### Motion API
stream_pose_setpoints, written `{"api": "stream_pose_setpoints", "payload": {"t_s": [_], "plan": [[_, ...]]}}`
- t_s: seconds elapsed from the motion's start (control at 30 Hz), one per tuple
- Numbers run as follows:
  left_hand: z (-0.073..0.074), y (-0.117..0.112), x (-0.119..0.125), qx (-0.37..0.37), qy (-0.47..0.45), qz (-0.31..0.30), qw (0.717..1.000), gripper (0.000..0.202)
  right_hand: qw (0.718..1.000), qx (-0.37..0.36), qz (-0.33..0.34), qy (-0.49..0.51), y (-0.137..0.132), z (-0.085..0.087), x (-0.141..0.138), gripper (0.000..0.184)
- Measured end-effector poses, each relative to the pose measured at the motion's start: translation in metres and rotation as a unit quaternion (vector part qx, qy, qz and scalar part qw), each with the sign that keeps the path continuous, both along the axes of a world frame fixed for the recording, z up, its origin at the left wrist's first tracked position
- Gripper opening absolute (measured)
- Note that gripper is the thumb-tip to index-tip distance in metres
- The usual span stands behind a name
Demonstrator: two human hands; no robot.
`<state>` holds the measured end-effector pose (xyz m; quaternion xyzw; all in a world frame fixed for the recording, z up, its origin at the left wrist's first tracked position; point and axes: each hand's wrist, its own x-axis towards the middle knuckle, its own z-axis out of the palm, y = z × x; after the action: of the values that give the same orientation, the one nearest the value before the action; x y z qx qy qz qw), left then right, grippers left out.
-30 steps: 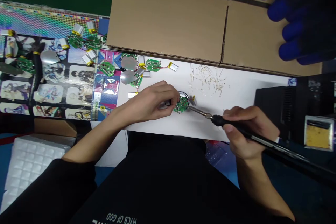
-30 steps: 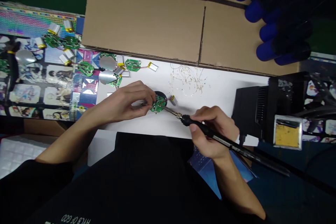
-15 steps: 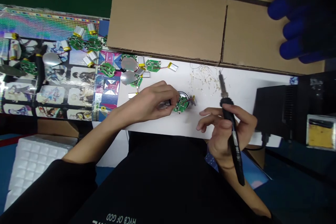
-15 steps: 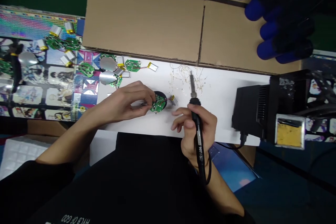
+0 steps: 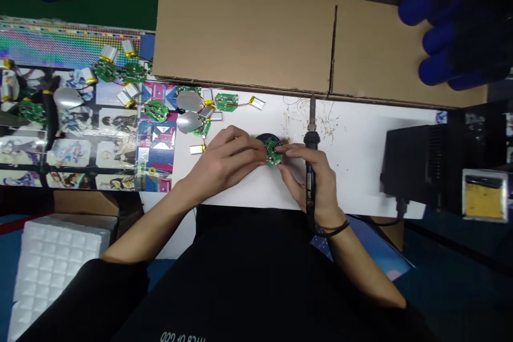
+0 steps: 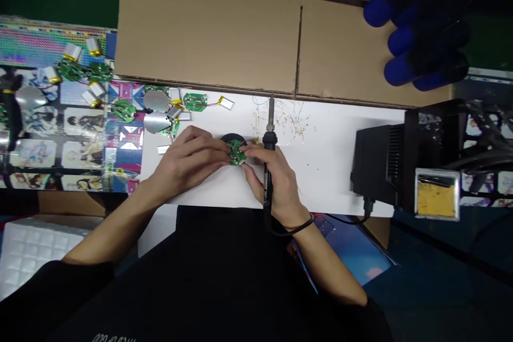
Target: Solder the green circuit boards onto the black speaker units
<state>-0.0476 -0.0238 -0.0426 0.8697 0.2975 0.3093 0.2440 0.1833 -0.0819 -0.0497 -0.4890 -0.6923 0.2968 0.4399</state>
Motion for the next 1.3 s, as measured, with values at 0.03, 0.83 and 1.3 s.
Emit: {"api": "stream_pose_setpoints", "payload": {"t_s": [0.03,0.83,1.3], "plan": [[0.0,-0.001,0.001,0.032,0.014,0.006,0.999,0.009,1.0,-0.007,0.008,0.003,0.002,0.0,0.003,0.041],[0.046,0.023,0.009,0.113,0.226,-0.111,0.961,0.023,0.985,0.062,-0.137,0.084,-0.04,0.04,0.04,0.018],[0.05,0.027,0.012,0.076,0.225,-0.12,0.964,0.02,0.992,0.101,-0.055,-0.05,-0.039,0.034,0.03,0.024]]}}
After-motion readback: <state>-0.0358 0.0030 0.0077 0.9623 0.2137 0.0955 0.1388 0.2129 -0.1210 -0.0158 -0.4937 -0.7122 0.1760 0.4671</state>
